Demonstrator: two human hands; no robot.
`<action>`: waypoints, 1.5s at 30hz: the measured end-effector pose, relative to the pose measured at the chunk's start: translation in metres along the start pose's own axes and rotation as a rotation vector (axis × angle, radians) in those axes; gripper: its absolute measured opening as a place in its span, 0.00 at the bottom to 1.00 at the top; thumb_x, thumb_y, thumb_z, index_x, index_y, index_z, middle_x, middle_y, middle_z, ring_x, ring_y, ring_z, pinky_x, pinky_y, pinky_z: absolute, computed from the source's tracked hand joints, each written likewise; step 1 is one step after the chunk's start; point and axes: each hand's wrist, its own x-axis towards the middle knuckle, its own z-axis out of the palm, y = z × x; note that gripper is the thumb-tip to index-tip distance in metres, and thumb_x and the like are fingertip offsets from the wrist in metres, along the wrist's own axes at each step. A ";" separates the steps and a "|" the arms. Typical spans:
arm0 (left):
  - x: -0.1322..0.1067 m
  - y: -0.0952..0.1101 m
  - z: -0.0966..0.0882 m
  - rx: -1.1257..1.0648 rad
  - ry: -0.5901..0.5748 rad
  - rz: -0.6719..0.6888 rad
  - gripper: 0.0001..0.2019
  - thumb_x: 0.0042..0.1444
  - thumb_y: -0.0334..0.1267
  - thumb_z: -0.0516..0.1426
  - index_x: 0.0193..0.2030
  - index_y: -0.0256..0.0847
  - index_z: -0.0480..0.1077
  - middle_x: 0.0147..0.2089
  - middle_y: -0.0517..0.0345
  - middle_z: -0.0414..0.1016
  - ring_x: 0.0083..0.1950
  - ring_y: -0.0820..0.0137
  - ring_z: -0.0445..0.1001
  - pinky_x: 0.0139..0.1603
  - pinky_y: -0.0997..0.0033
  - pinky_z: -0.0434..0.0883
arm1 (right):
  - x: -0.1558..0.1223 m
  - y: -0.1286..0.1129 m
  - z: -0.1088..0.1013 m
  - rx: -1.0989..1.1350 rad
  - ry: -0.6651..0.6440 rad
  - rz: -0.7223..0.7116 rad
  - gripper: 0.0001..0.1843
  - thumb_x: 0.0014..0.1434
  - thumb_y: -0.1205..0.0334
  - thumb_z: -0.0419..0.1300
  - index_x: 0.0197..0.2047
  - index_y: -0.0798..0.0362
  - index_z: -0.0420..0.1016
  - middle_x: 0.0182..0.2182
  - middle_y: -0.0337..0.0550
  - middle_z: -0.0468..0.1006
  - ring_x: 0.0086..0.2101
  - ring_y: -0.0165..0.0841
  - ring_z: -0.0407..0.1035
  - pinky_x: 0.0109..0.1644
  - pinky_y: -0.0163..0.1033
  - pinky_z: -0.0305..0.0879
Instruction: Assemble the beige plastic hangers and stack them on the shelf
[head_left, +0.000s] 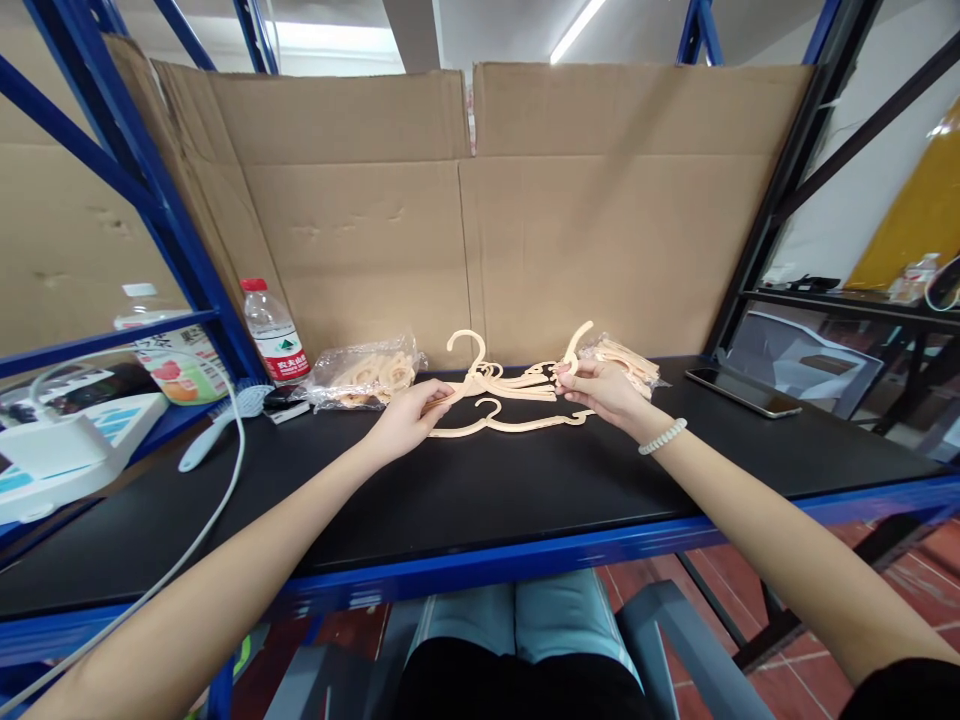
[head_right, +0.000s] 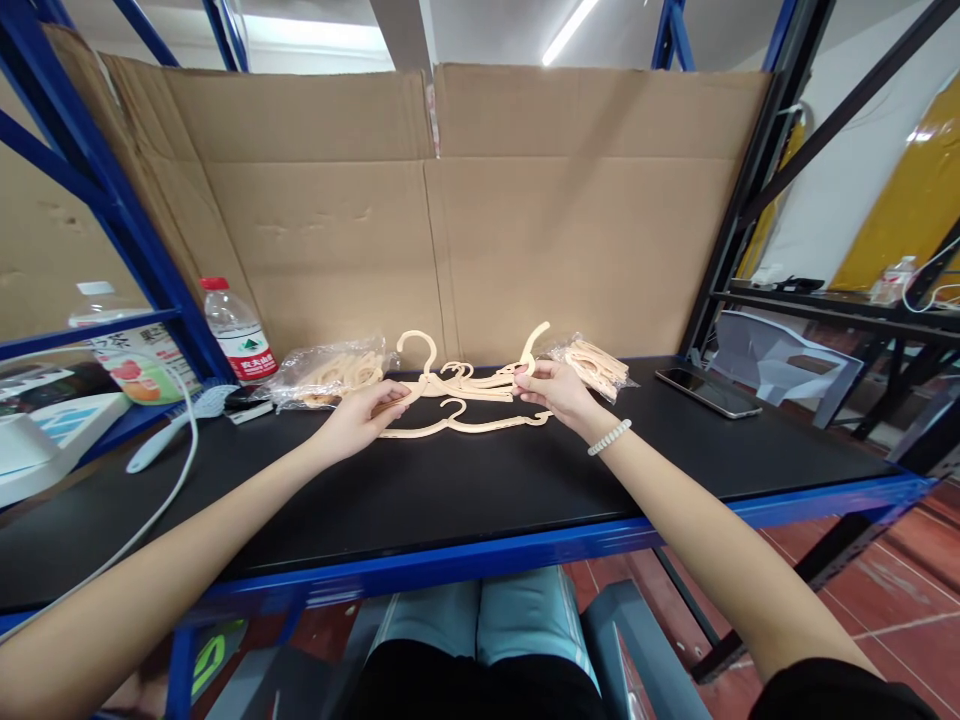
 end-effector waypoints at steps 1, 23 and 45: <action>0.000 0.000 0.000 -0.001 -0.001 -0.003 0.07 0.59 0.39 0.52 0.39 0.40 0.68 0.38 0.55 0.75 0.39 0.68 0.74 0.42 0.65 0.73 | 0.000 0.000 -0.001 0.009 -0.007 0.027 0.14 0.44 0.59 0.73 0.32 0.55 0.75 0.30 0.42 0.76 0.34 0.30 0.72 0.40 0.35 0.72; -0.001 0.003 0.001 0.024 0.013 0.012 0.06 0.58 0.37 0.52 0.38 0.40 0.68 0.41 0.54 0.76 0.42 0.66 0.75 0.47 0.65 0.72 | -0.004 -0.016 -0.007 0.188 -0.242 0.468 0.06 0.58 0.71 0.64 0.34 0.57 0.69 0.42 0.57 0.79 0.46 0.41 0.75 0.44 0.37 0.77; -0.001 0.004 0.004 0.006 0.023 -0.001 0.05 0.56 0.33 0.52 0.38 0.40 0.68 0.39 0.54 0.76 0.39 0.68 0.74 0.42 0.66 0.72 | -0.007 -0.019 0.003 0.063 -0.113 0.300 0.11 0.61 0.78 0.57 0.27 0.58 0.68 0.30 0.47 0.77 0.38 0.37 0.78 0.50 0.35 0.75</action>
